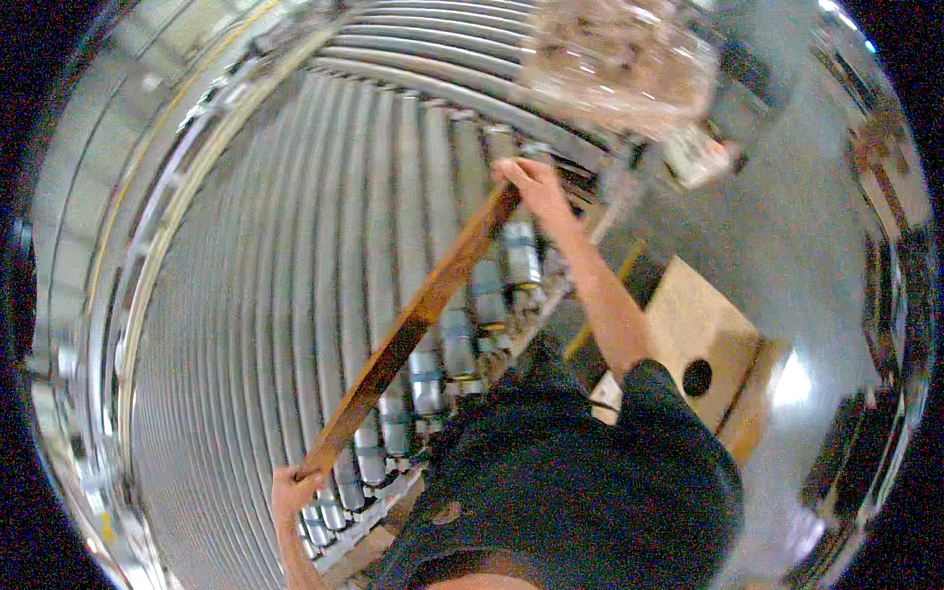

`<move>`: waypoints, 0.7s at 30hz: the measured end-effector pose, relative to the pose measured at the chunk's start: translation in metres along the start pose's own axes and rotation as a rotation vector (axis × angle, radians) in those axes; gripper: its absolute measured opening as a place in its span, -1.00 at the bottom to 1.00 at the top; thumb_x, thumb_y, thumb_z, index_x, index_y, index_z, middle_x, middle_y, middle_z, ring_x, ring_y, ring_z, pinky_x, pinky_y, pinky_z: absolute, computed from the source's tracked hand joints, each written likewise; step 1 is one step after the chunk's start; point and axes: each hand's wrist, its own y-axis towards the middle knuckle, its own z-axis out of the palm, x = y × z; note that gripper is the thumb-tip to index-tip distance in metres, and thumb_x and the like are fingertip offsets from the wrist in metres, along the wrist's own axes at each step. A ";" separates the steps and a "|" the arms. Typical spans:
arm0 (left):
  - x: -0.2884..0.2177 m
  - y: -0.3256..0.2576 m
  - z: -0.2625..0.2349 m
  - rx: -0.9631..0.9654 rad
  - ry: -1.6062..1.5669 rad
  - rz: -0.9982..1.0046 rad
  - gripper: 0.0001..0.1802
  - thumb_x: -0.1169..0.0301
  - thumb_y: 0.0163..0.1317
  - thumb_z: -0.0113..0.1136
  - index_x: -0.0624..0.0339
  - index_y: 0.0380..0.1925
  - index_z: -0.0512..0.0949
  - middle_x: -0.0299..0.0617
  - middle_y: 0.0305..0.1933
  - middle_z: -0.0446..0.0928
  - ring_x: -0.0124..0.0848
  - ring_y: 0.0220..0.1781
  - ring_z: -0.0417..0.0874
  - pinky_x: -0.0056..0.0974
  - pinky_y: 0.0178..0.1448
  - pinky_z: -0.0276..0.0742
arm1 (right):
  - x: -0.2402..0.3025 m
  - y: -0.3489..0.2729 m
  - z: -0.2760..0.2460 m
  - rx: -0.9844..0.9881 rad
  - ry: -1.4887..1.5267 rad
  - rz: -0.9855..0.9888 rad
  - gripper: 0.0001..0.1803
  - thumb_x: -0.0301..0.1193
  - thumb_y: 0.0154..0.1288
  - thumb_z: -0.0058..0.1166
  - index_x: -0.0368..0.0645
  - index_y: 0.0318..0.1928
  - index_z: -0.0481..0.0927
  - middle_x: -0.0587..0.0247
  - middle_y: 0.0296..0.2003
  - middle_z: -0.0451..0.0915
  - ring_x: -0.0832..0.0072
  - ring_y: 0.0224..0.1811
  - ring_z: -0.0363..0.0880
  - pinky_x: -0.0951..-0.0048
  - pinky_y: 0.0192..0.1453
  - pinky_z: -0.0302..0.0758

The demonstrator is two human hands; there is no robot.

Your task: The person picks up wooden planks from a roller conveyor and places them by hand onto a wooden base, building a stack.

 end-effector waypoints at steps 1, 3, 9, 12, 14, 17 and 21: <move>0.011 -0.001 0.002 -0.094 0.012 0.013 -0.67 0.21 0.07 0.46 0.31 -0.38 0.75 -0.25 -0.56 0.66 -0.54 -0.56 0.55 -0.30 -0.47 0.46 | 0.020 -0.006 0.017 0.037 -0.004 -0.203 -0.52 -0.10 0.43 0.15 -0.19 0.16 0.64 0.39 -0.02 0.62 0.57 0.04 0.52 0.45 0.18 0.42; 0.011 0.002 0.000 -0.234 0.281 0.128 -0.60 0.12 0.02 0.51 0.27 -0.37 0.73 -0.14 -0.63 0.59 -0.53 -0.58 0.44 -0.26 -0.45 0.42 | 0.049 -0.016 0.019 0.110 -0.023 -0.177 -0.52 -0.25 0.33 0.22 -0.20 0.20 0.61 0.28 0.09 0.65 0.48 0.18 0.53 0.38 0.30 0.44; -0.023 0.067 0.015 -0.620 0.222 0.528 -0.69 0.23 0.04 0.39 0.26 -0.47 0.58 0.07 -0.52 0.53 0.01 -0.43 0.61 -0.01 -0.31 0.48 | -0.039 0.033 -0.018 -0.039 0.175 -0.159 -0.64 -0.38 0.42 0.14 -0.22 0.16 0.61 0.22 0.16 0.59 0.38 0.23 0.50 0.32 0.39 0.35; -0.028 0.070 0.027 -0.682 0.212 0.710 -0.65 0.16 0.08 0.39 0.22 -0.41 0.54 0.02 -0.42 0.53 0.04 -0.30 0.61 0.01 -0.23 0.51 | -0.089 0.033 0.017 0.144 0.072 -0.215 -0.55 -0.09 0.51 0.09 -0.15 0.17 0.63 0.31 0.17 0.57 0.45 0.19 0.48 0.26 0.32 0.33; -0.070 0.109 0.071 -0.662 0.218 0.799 -0.62 0.11 0.12 0.38 0.19 -0.36 0.53 0.00 -0.36 0.53 0.03 -0.22 0.60 0.03 -0.18 0.52 | -0.099 0.065 0.005 0.190 -0.033 -0.248 -0.54 -0.09 0.48 0.14 -0.15 0.17 0.62 0.31 0.15 0.57 0.44 0.17 0.48 0.27 0.29 0.36; -0.107 0.128 0.084 -0.609 0.238 0.787 -0.60 0.06 0.17 0.34 0.18 -0.36 0.52 0.00 -0.36 0.52 0.03 -0.19 0.60 0.05 -0.14 0.53 | -0.074 0.039 0.019 0.222 -0.092 -0.247 -0.56 -0.16 0.43 0.19 -0.18 0.15 0.63 0.28 0.12 0.58 0.41 0.17 0.49 0.30 0.30 0.36; -0.134 0.130 0.071 -0.508 0.260 0.797 -0.61 0.05 0.22 0.30 0.16 -0.39 0.50 -0.03 -0.40 0.51 0.06 -0.23 0.59 0.06 -0.14 0.53 | -0.023 0.004 0.017 0.306 -0.228 -0.264 -0.67 -0.34 0.23 0.33 -0.23 -0.04 0.66 0.25 -0.01 0.64 0.40 0.12 0.52 0.36 0.35 0.33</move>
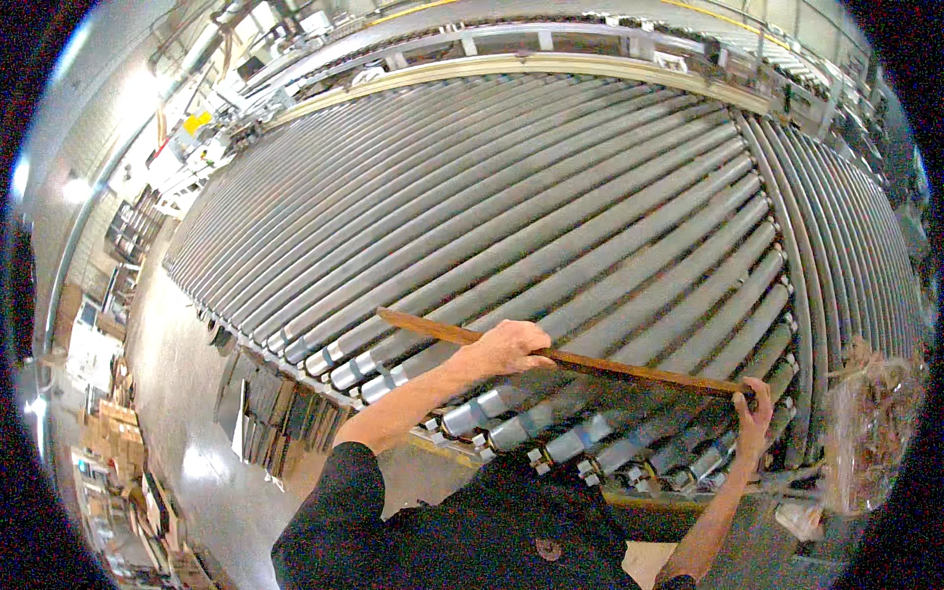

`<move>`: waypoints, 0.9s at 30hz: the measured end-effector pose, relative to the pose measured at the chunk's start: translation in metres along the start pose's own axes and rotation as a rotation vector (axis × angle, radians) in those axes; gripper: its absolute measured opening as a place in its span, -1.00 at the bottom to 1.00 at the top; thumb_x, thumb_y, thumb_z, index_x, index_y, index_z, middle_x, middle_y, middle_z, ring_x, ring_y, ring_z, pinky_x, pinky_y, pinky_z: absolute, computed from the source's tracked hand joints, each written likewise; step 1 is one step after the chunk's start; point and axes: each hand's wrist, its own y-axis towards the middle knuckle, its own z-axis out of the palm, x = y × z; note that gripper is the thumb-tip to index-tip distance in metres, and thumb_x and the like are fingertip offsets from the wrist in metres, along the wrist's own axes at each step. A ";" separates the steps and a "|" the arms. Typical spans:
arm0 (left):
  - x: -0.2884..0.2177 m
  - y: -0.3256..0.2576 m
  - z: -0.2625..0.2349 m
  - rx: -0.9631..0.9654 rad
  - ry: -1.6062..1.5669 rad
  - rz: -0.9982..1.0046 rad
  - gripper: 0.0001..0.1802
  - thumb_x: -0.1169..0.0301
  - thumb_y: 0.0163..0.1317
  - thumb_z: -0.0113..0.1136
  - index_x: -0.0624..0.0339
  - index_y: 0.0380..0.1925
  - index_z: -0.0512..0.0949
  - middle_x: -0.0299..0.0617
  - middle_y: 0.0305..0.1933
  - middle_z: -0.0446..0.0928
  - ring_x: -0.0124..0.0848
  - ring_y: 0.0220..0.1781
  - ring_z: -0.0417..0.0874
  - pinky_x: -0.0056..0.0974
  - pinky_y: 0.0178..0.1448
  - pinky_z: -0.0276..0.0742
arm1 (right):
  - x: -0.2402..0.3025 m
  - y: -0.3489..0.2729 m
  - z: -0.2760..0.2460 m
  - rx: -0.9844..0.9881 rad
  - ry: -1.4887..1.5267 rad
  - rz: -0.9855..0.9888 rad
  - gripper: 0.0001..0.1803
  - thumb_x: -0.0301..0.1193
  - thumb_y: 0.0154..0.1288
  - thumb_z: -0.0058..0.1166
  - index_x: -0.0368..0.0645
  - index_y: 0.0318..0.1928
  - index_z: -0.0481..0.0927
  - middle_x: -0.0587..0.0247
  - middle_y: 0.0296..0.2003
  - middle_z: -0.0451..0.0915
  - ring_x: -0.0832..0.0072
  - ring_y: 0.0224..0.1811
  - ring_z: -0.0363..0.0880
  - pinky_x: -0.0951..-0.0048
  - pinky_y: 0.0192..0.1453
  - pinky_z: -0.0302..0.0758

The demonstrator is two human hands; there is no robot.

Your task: The person picks up wooden planks from a roller conveyor and places them by hand onto a wooden base, building a stack.

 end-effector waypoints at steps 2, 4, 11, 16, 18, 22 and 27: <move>-0.008 0.046 -0.003 0.044 -0.023 0.070 -0.60 0.02 0.25 0.26 0.16 -0.40 0.53 0.01 -0.41 0.51 0.03 -0.24 0.60 0.03 -0.16 0.52 | -0.033 0.008 -0.042 -0.033 -0.056 -0.034 -0.70 -0.36 0.20 0.36 -0.23 -0.10 0.68 0.26 -0.09 0.67 0.40 0.05 0.57 0.37 0.29 0.39; 0.005 0.027 0.002 0.153 -0.082 -0.037 -0.62 0.03 0.23 0.30 0.15 -0.28 0.66 0.01 -0.34 0.60 0.02 -0.23 0.63 -0.02 -0.18 0.52 | -0.003 -0.001 -0.015 -0.010 0.038 0.161 -0.70 -0.32 0.23 0.34 -0.22 -0.09 0.71 0.25 -0.12 0.69 0.41 -0.04 0.62 0.36 0.18 0.49; 0.017 0.036 -0.023 0.283 -0.329 -0.319 -0.57 0.07 0.23 0.35 0.30 -0.36 0.68 -0.06 -0.63 0.49 -0.39 -0.57 0.46 -0.19 -0.42 0.39 | -0.003 0.042 0.006 -0.025 0.177 0.198 -0.53 -0.06 0.44 0.13 -0.21 -0.42 0.70 0.48 -0.49 0.58 0.70 -0.41 0.45 0.52 -0.28 0.39; 0.010 0.035 -0.026 0.158 -0.251 -0.175 -0.61 0.16 0.21 0.38 0.33 -0.47 0.61 0.00 -0.62 0.41 -0.25 -0.60 0.39 -0.17 -0.43 0.34 | -0.017 0.029 0.003 -0.420 0.396 0.183 -0.61 -0.08 0.47 0.12 -0.18 -0.25 0.69 0.47 -0.41 0.57 0.70 -0.35 0.44 0.53 -0.19 0.39; -0.011 0.039 -0.043 0.136 -0.157 -0.194 -0.65 0.18 0.20 0.36 0.30 -0.47 0.61 0.00 -0.54 0.52 -0.04 -0.48 0.53 -0.06 -0.33 0.41 | -0.013 0.013 -0.004 -0.581 0.452 0.247 -0.74 -0.27 0.44 0.14 -0.22 -0.23 0.72 0.44 -0.35 0.65 0.67 -0.29 0.53 0.50 -0.17 0.46; 0.011 0.021 -0.056 -0.060 0.108 -0.031 -0.64 0.17 0.28 0.31 0.27 -0.48 0.55 0.01 -0.53 0.49 0.03 -0.44 0.51 0.01 -0.32 0.37 | -0.014 -0.022 -0.001 -0.640 0.109 0.239 -0.78 -0.37 0.33 0.16 -0.25 -0.13 0.71 0.35 -0.34 0.68 0.62 -0.25 0.57 0.53 -0.10 0.49; 0.013 0.024 -0.021 -0.085 0.083 -0.025 -0.79 0.37 0.19 0.36 0.27 -0.37 0.55 0.04 -0.47 0.50 0.04 -0.37 0.56 -0.03 -0.27 0.44 | -0.008 -0.065 -0.011 -0.749 -0.045 0.251 -0.80 -0.39 0.35 0.13 -0.24 -0.13 0.68 0.26 -0.30 0.70 0.51 -0.28 0.64 0.44 -0.09 0.55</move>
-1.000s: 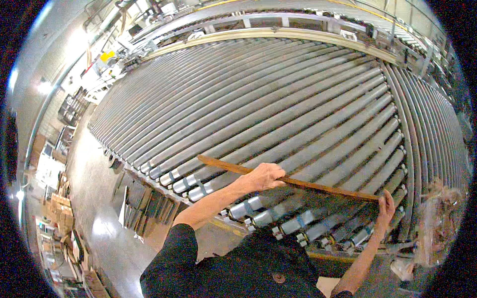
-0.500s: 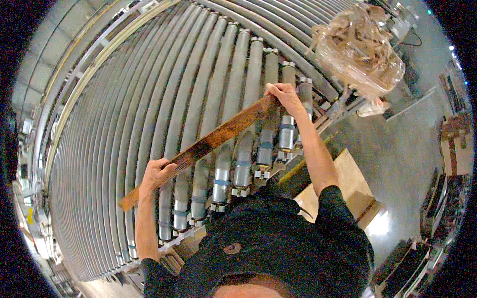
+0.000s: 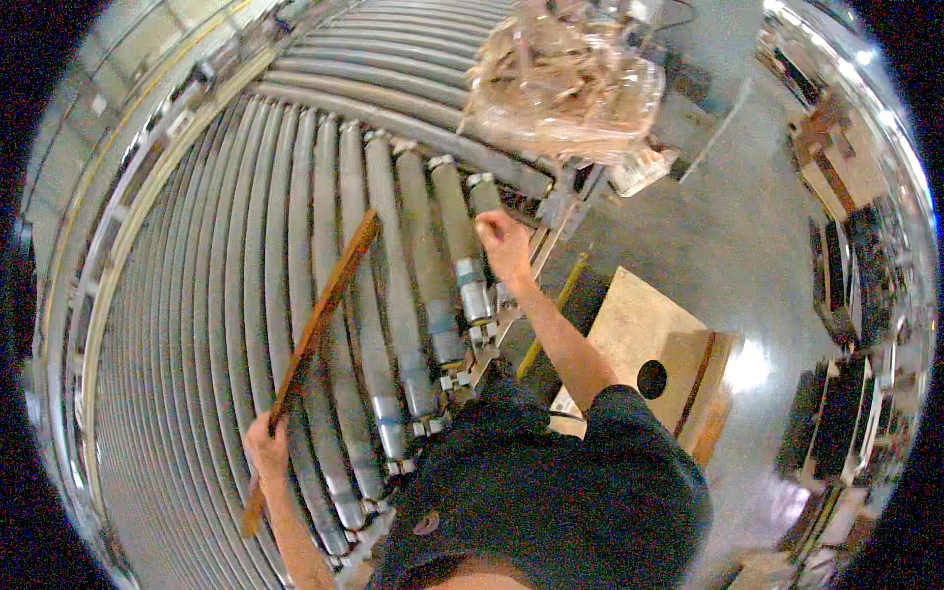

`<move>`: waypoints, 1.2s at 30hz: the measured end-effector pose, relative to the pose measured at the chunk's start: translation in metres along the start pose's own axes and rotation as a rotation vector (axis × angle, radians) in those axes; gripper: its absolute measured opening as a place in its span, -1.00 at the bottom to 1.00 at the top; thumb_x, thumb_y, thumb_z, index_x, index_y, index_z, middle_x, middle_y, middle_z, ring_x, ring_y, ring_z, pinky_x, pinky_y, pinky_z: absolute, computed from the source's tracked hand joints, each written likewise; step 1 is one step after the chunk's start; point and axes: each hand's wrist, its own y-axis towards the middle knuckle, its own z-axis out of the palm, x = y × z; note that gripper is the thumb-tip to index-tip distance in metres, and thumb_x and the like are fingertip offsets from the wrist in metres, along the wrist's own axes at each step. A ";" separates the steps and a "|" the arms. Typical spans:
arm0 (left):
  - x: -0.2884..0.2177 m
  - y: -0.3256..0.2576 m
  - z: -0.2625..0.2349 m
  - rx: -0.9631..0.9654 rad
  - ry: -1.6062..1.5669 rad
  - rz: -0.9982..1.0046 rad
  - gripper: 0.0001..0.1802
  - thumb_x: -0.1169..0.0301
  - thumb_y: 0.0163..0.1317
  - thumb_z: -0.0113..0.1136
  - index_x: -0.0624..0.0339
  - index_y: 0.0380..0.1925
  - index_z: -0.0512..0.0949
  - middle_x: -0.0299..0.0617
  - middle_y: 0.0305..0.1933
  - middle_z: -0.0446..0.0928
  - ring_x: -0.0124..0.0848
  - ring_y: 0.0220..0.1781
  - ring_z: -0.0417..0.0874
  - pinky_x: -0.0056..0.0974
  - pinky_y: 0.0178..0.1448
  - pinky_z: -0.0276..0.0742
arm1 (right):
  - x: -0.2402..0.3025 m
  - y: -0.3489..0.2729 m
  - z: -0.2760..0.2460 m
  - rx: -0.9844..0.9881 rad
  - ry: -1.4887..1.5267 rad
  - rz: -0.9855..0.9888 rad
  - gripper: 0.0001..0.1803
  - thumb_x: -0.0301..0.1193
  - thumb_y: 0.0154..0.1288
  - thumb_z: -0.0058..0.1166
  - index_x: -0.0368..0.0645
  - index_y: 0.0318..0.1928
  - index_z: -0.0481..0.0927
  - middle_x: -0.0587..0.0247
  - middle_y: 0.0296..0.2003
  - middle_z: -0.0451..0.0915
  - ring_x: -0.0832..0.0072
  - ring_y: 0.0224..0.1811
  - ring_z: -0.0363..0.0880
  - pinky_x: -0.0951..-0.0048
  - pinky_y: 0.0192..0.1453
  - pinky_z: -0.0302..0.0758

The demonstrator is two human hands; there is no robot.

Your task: The person picks up wooden planks from a roller conveyor and places them by hand onto a wooden base, building a stack.

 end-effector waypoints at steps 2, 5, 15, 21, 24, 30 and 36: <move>0.004 -0.001 0.001 0.036 0.007 -0.015 -0.81 0.42 0.13 0.37 0.26 -0.37 0.55 0.05 -0.45 0.52 0.05 -0.35 0.58 -0.01 -0.25 0.45 | 0.002 -0.009 0.004 -0.029 -0.054 -0.048 -0.80 -0.39 0.35 0.13 -0.22 -0.11 0.66 0.22 -0.27 0.69 0.45 -0.24 0.64 0.40 -0.04 0.56; 0.003 0.001 -0.001 0.077 -0.043 -0.113 -0.79 0.43 0.11 0.38 0.27 -0.39 0.51 0.08 -0.42 0.53 0.10 -0.34 0.58 0.02 -0.23 0.46 | -0.006 -0.012 0.015 -0.048 -0.329 -0.388 -0.79 -0.41 0.29 0.16 -0.16 -0.09 0.61 0.16 -0.21 0.63 0.23 -0.09 0.58 0.20 0.12 0.52; -0.018 0.000 -0.006 0.078 0.072 -0.020 -0.79 0.35 0.22 0.31 0.27 -0.32 0.53 0.12 -0.41 0.55 0.15 -0.30 0.59 0.07 -0.22 0.46 | -0.012 -0.014 0.004 0.050 -0.199 -0.279 -0.83 -0.37 0.25 0.17 -0.18 -0.20 0.65 0.09 -0.26 0.62 0.13 -0.08 0.56 0.15 0.10 0.50; -0.010 -0.007 -0.009 0.063 0.123 0.005 -0.80 0.36 0.28 0.27 0.29 -0.30 0.52 0.12 -0.39 0.56 0.14 -0.31 0.59 0.05 -0.23 0.45 | -0.007 -0.012 0.009 0.050 -0.161 -0.218 -0.87 -0.42 0.22 0.20 -0.16 -0.24 0.66 0.12 -0.29 0.62 0.14 -0.13 0.58 0.17 0.01 0.53; -0.004 -0.008 -0.004 0.032 0.093 0.022 -0.77 0.37 0.27 0.29 0.33 -0.33 0.50 0.10 -0.43 0.53 0.10 -0.36 0.55 0.00 -0.25 0.43 | -0.010 -0.016 0.008 -0.015 -0.092 -0.153 -0.88 -0.42 0.27 0.22 -0.16 -0.21 0.68 0.14 -0.23 0.66 0.23 -0.20 0.63 0.25 -0.07 0.58; -0.005 0.007 -0.016 0.088 -0.118 0.002 -0.72 0.37 0.22 0.32 0.34 -0.49 0.47 0.06 -0.53 0.46 -0.02 -0.50 0.46 -0.06 -0.33 0.36 | -0.015 -0.010 0.006 -0.032 -0.051 -0.082 -0.84 -0.42 0.29 0.22 -0.13 -0.13 0.69 0.19 -0.27 0.69 0.39 -0.29 0.64 0.36 -0.15 0.59; 0.014 0.018 -0.004 0.110 -0.113 -0.026 -0.79 0.38 0.17 0.36 0.29 -0.42 0.54 0.00 -0.52 0.44 -0.05 -0.46 0.47 -0.07 -0.31 0.37 | -0.036 0.006 -0.002 -0.050 0.421 0.083 -0.81 -0.43 0.34 0.17 -0.26 -0.11 0.69 0.32 -0.30 0.66 0.61 -0.31 0.59 0.52 -0.19 0.57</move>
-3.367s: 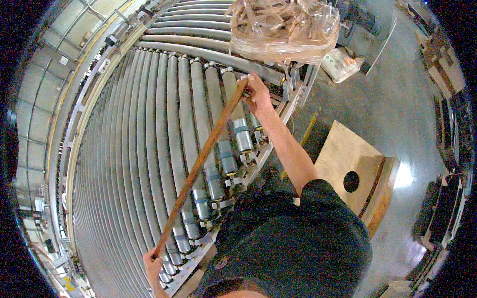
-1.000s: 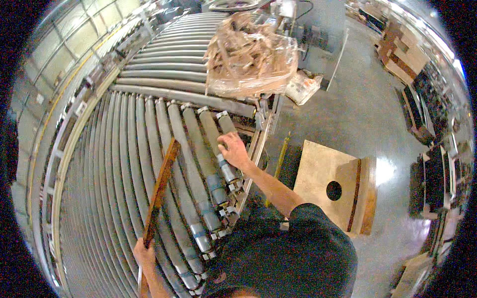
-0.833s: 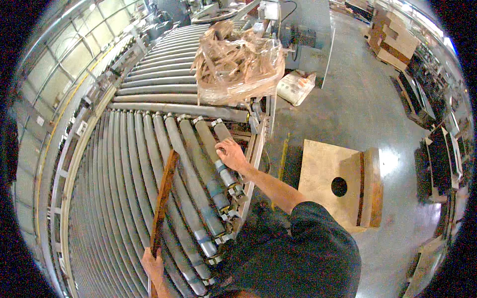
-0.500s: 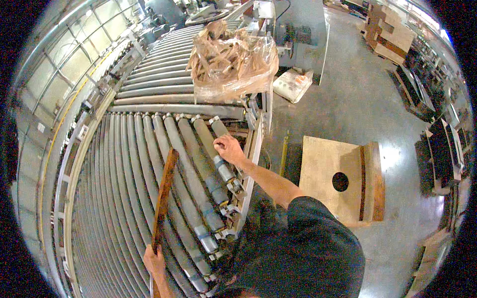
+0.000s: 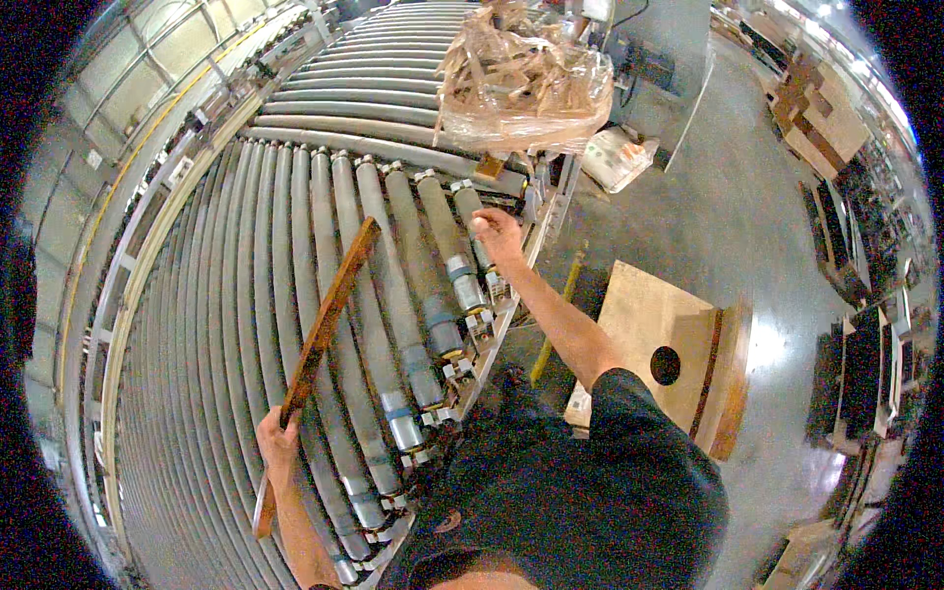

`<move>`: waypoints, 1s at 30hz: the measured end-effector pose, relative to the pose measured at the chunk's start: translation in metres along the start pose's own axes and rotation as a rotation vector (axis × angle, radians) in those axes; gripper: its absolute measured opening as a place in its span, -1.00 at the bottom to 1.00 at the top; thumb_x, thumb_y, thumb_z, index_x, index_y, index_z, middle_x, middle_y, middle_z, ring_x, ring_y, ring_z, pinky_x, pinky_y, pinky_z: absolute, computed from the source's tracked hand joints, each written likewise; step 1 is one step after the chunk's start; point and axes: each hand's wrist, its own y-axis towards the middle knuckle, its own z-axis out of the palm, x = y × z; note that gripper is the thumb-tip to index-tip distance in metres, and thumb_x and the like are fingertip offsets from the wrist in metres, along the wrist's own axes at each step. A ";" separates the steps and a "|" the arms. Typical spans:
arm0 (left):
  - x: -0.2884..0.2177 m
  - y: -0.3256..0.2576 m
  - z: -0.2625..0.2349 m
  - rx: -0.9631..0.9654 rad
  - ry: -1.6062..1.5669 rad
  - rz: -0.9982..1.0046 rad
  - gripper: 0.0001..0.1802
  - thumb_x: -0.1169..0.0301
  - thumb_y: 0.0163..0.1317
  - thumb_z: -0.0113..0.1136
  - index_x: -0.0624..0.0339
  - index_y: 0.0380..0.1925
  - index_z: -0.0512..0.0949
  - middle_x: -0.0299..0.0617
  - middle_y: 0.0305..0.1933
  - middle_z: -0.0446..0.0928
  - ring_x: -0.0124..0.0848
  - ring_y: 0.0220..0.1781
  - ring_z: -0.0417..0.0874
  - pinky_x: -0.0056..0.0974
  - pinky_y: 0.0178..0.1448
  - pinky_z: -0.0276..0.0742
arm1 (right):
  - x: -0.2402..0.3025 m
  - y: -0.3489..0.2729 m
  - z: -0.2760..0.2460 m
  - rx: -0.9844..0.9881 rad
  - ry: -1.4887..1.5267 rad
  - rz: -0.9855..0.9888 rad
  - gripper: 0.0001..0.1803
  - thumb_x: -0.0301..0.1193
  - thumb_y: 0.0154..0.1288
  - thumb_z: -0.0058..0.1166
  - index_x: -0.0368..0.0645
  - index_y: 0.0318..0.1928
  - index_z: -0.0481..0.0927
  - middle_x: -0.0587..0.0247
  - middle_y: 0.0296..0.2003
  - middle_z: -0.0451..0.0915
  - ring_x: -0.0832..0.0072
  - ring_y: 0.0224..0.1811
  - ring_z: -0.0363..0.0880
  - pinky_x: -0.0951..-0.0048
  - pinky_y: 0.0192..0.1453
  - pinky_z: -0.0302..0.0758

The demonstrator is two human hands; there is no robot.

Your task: The person picks up wooden planks from a roller conveyor and places them by hand onto a wooden base, building a stack.

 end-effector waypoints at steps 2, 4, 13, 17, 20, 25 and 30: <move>0.001 -0.002 -0.001 -0.025 0.030 0.022 -0.79 0.38 0.15 0.38 0.27 -0.35 0.56 -0.02 -0.43 0.50 -0.05 -0.36 0.51 -0.07 -0.22 0.43 | 0.009 0.009 -0.003 -0.074 -0.006 0.159 -0.73 -0.38 0.34 0.19 -0.26 -0.03 0.63 0.28 -0.31 0.66 0.59 -0.35 0.62 0.48 -0.31 0.61; -0.008 0.000 -0.003 -0.115 0.137 0.154 -0.75 0.38 0.14 0.39 0.27 -0.26 0.58 -0.02 -0.29 0.58 -0.05 -0.21 0.57 -0.06 -0.09 0.49 | 0.020 0.029 -0.005 -0.182 -0.012 0.278 -0.63 -0.31 0.33 0.24 -0.27 0.04 0.56 0.25 -0.34 0.64 0.55 -0.44 0.62 0.48 -0.42 0.59; -0.129 0.051 0.015 -0.246 -0.213 0.172 -0.61 0.48 0.17 0.35 0.29 0.02 0.58 0.06 0.05 0.60 -0.04 0.14 0.60 -0.09 0.23 0.51 | -0.025 0.104 -0.007 -0.419 -0.584 -0.035 -0.27 -0.24 0.08 0.49 -0.30 0.19 0.43 0.10 -0.11 0.66 0.43 -0.14 0.63 0.29 -0.10 0.61; -0.175 0.085 0.055 -0.071 -0.599 0.110 -0.60 0.42 0.22 0.35 0.29 0.06 0.60 0.00 0.09 0.61 -0.22 0.13 0.64 -0.22 0.06 0.62 | 0.015 0.029 0.034 -0.073 0.010 0.217 -0.38 -0.13 0.15 0.44 -0.31 0.07 0.58 0.11 -0.14 0.68 0.44 -0.14 0.61 0.30 -0.04 0.55; -0.212 0.127 0.081 0.183 -0.672 0.055 -0.49 0.27 0.31 0.32 0.36 0.16 0.53 0.00 0.11 0.63 -0.26 0.13 0.64 -0.24 0.12 0.59 | 0.047 -0.081 0.056 0.125 -0.019 0.451 -0.51 -0.13 0.28 0.34 -0.25 0.03 0.63 0.27 -0.20 0.67 0.55 -0.24 0.56 0.40 -0.16 0.53; -0.191 0.141 0.133 0.605 -0.457 0.094 -0.38 0.11 0.31 0.26 0.36 0.20 0.50 0.10 -0.08 0.67 -0.18 -0.03 0.68 -0.16 0.07 0.56 | 0.093 -0.221 0.095 0.658 0.307 0.708 -0.70 -0.27 0.46 0.17 -0.26 -0.01 0.61 0.33 -0.30 0.68 0.60 -0.37 0.58 0.49 -0.31 0.56; -0.181 0.078 0.091 0.417 -0.441 0.028 -0.62 0.23 0.38 0.17 0.35 -0.02 0.58 0.05 -0.21 0.67 -0.16 -0.20 0.68 -0.19 -0.04 0.56 | 0.081 -0.201 0.063 0.361 0.218 0.677 -0.54 -0.18 0.40 0.24 -0.39 -0.01 0.58 0.28 -0.29 0.66 0.56 -0.39 0.61 0.46 -0.35 0.58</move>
